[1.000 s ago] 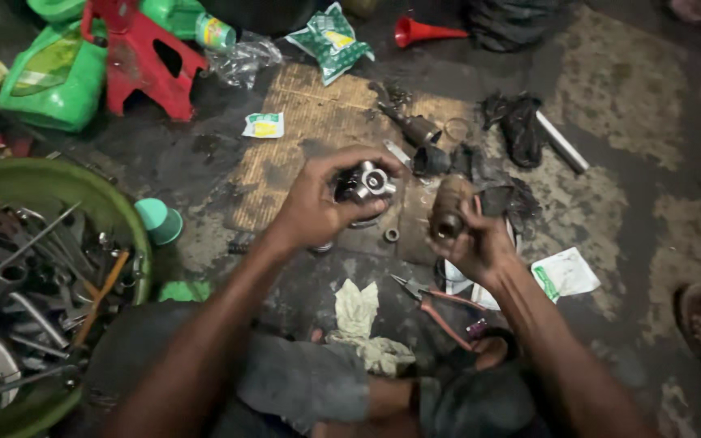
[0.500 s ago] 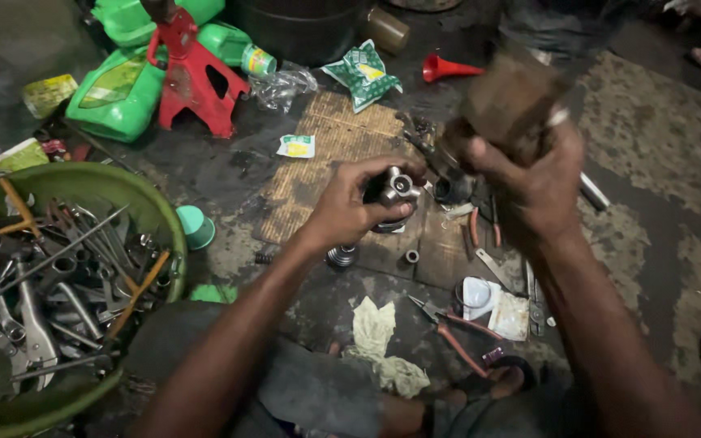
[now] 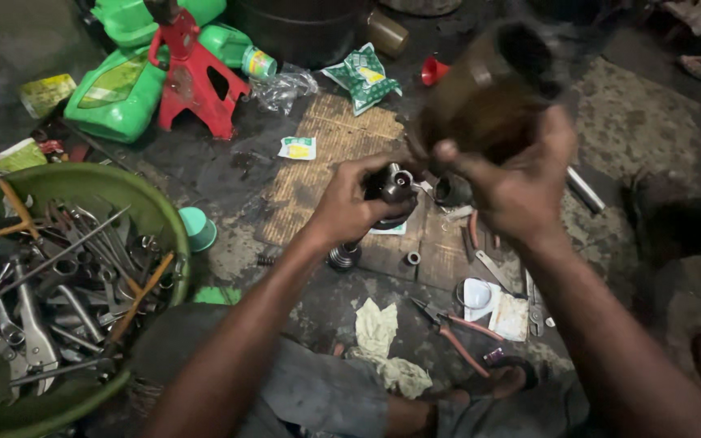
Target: The person applies grease to a mechanical shaft, inserts a metal ring, and uses a cylindrical tool and hammer to press-fit the ring onto the shaft. The person then hammers the shaft directly to seat the ring further.
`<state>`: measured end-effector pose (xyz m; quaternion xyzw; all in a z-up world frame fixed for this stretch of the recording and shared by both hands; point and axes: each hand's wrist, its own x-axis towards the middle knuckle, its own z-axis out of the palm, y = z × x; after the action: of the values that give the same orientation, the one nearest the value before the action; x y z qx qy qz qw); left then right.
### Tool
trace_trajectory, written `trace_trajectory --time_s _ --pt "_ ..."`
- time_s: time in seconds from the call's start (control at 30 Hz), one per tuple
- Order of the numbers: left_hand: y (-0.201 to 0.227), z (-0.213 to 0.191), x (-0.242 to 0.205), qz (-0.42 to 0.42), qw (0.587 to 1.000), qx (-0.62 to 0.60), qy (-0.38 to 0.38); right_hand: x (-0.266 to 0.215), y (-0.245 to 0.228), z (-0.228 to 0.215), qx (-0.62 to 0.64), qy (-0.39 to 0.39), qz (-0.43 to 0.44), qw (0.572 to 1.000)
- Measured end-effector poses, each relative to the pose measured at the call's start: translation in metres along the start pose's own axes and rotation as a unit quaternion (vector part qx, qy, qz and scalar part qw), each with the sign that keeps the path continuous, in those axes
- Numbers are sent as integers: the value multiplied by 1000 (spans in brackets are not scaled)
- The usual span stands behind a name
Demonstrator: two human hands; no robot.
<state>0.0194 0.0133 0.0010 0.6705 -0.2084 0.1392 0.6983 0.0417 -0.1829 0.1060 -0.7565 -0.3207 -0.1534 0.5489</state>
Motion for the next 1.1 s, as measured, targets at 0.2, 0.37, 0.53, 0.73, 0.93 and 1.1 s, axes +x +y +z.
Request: trace_trajectory --time_s 0.2,0.37,0.53,0.73,0.93,1.1 --pt "5 1 1 -98 995 -9 11 -4 10 15 -36 -89 23 995" --pt "3 0 1 -18 1000 6 4 9 -9 4 5 -59 0 998" --pt "-1 -1 1 -25 999 -39 8 7 -20 10 37 -51 1 998" --pt "-4 3 -1 -71 997 -26 13 -7 14 16 14 -90 33 995" --pt "-10 3 -1 -5 1000 -21 2 -8 27 10 60 -96 32 993" --pt "-9 4 7 -33 998 -53 -2 0 24 11 61 -98 57 992"
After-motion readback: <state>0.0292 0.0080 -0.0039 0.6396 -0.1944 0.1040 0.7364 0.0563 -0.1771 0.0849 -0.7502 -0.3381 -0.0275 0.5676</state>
